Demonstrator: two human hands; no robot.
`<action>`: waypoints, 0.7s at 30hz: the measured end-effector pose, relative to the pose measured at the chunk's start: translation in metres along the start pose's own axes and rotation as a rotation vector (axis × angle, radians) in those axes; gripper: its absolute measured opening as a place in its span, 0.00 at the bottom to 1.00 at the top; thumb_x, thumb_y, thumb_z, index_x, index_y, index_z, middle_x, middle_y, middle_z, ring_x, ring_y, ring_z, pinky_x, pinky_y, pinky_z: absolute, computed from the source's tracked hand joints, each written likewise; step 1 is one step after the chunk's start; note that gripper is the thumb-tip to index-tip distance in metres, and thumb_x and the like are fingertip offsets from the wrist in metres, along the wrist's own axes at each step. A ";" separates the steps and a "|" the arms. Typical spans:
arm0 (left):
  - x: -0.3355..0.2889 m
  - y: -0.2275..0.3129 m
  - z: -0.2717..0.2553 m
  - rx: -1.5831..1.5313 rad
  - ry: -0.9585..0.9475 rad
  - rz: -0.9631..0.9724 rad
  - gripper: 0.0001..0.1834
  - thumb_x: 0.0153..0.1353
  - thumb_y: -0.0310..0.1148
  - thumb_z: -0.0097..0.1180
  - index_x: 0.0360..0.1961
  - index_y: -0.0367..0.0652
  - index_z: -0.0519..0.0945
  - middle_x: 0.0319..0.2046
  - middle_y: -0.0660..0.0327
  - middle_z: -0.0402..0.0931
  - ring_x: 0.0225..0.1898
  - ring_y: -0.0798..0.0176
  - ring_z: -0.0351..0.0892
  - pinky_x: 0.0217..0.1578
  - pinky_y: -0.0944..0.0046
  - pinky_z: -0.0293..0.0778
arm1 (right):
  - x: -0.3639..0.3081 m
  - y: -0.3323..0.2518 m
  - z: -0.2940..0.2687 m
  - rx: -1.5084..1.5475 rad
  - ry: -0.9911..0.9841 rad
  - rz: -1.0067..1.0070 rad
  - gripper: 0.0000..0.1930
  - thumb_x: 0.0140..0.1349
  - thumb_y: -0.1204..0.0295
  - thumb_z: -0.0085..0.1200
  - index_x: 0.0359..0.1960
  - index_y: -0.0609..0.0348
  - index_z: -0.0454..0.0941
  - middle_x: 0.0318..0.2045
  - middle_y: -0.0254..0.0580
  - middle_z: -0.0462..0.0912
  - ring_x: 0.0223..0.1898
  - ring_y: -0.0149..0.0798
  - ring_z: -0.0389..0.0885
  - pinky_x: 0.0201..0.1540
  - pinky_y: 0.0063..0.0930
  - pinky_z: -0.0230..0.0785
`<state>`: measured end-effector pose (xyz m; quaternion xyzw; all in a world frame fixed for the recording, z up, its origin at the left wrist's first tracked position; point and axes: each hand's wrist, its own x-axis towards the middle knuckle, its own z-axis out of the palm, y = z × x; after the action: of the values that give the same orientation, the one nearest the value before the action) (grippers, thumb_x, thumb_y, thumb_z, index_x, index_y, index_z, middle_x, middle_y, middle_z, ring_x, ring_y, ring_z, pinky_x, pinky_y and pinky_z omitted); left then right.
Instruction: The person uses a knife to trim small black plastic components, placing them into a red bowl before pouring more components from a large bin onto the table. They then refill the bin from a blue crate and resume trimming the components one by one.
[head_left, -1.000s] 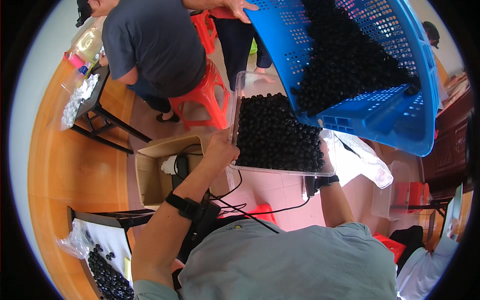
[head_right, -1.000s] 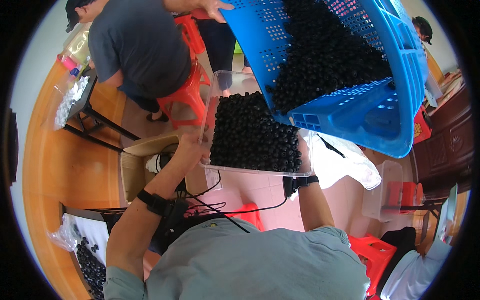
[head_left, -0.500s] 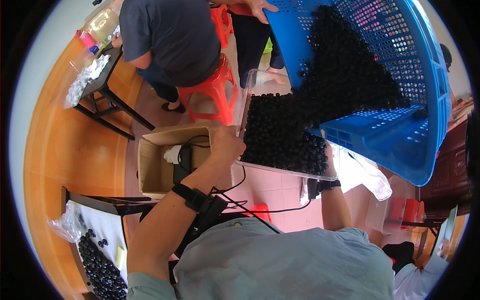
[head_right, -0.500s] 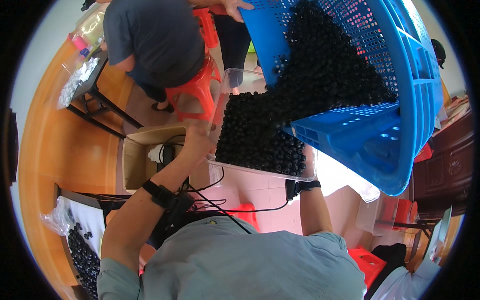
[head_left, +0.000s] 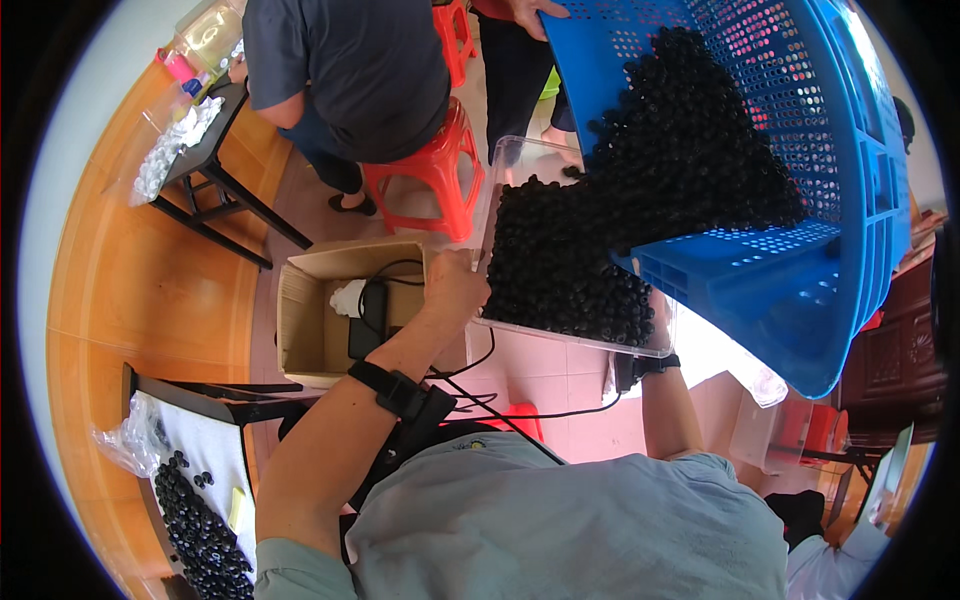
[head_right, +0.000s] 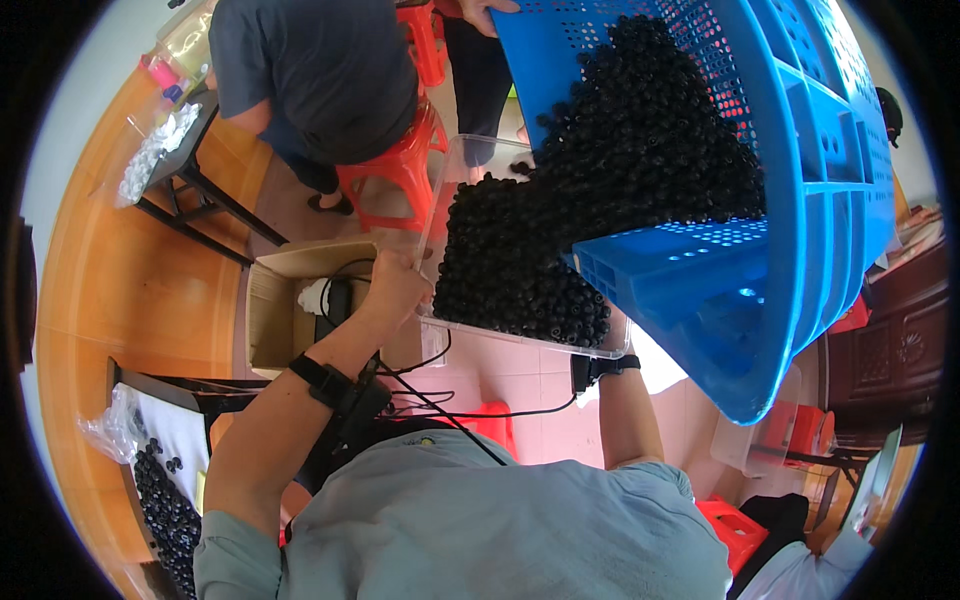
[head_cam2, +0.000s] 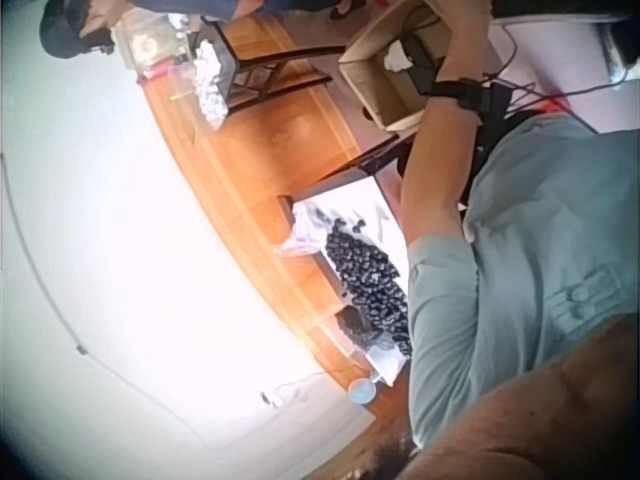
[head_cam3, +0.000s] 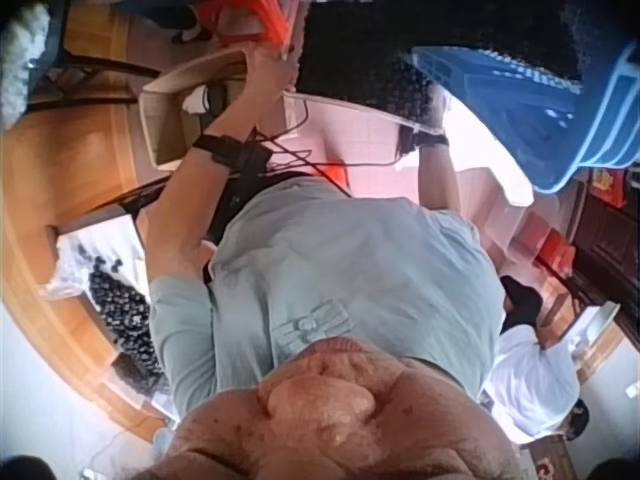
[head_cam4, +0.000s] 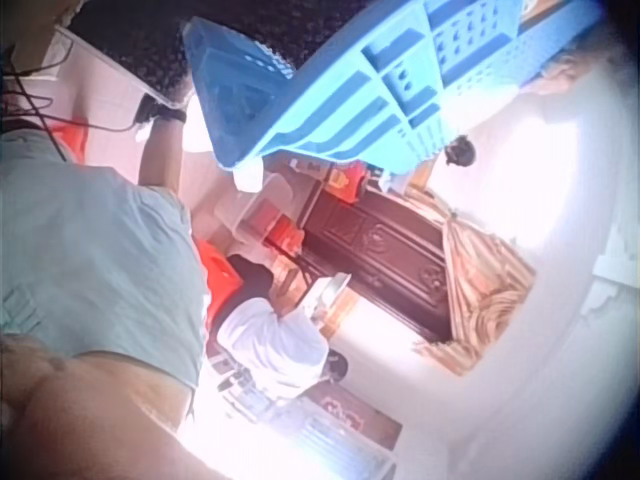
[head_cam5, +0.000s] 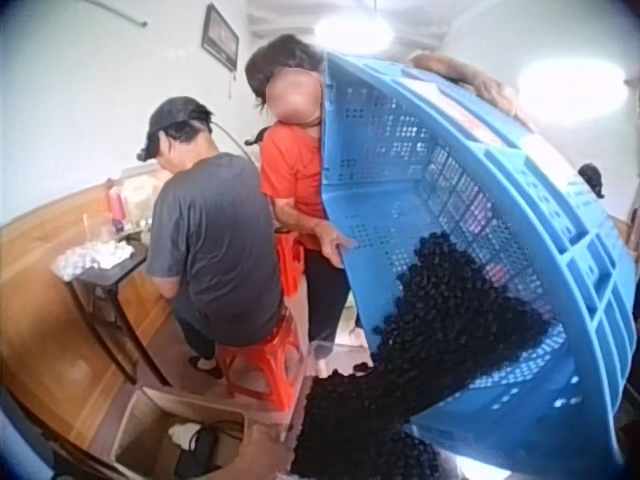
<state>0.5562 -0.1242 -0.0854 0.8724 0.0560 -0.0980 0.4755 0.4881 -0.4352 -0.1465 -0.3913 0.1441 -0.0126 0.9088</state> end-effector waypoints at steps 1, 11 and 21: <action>-0.001 0.000 -0.001 -0.001 -0.002 0.000 0.15 0.42 0.20 0.57 0.35 0.35 0.83 0.26 0.44 0.80 0.33 0.44 0.83 0.37 0.53 0.76 | -0.001 -0.001 -0.002 -0.004 0.002 0.000 0.22 0.72 0.57 0.45 0.57 0.63 0.72 0.50 0.38 0.79 0.50 0.34 0.78 0.51 0.28 0.73; -0.004 -0.009 -0.006 -0.131 -0.011 -0.048 0.14 0.39 0.19 0.59 0.33 0.34 0.82 0.24 0.47 0.80 0.31 0.49 0.83 0.34 0.56 0.76 | 0.007 0.005 0.003 -0.038 0.000 0.012 0.22 0.72 0.58 0.45 0.57 0.63 0.72 0.51 0.38 0.79 0.50 0.35 0.78 0.52 0.28 0.73; -0.003 -0.023 -0.021 -0.141 -0.044 -0.102 0.11 0.37 0.19 0.59 0.27 0.34 0.79 0.22 0.48 0.78 0.27 0.49 0.81 0.29 0.55 0.74 | 0.020 0.016 0.021 -0.075 -0.019 0.016 0.22 0.72 0.58 0.45 0.57 0.64 0.72 0.51 0.38 0.79 0.50 0.35 0.78 0.52 0.28 0.73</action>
<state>0.5510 -0.0940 -0.0929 0.8303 0.0965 -0.1370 0.5314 0.5115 -0.4119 -0.1493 -0.4242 0.1389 0.0040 0.8948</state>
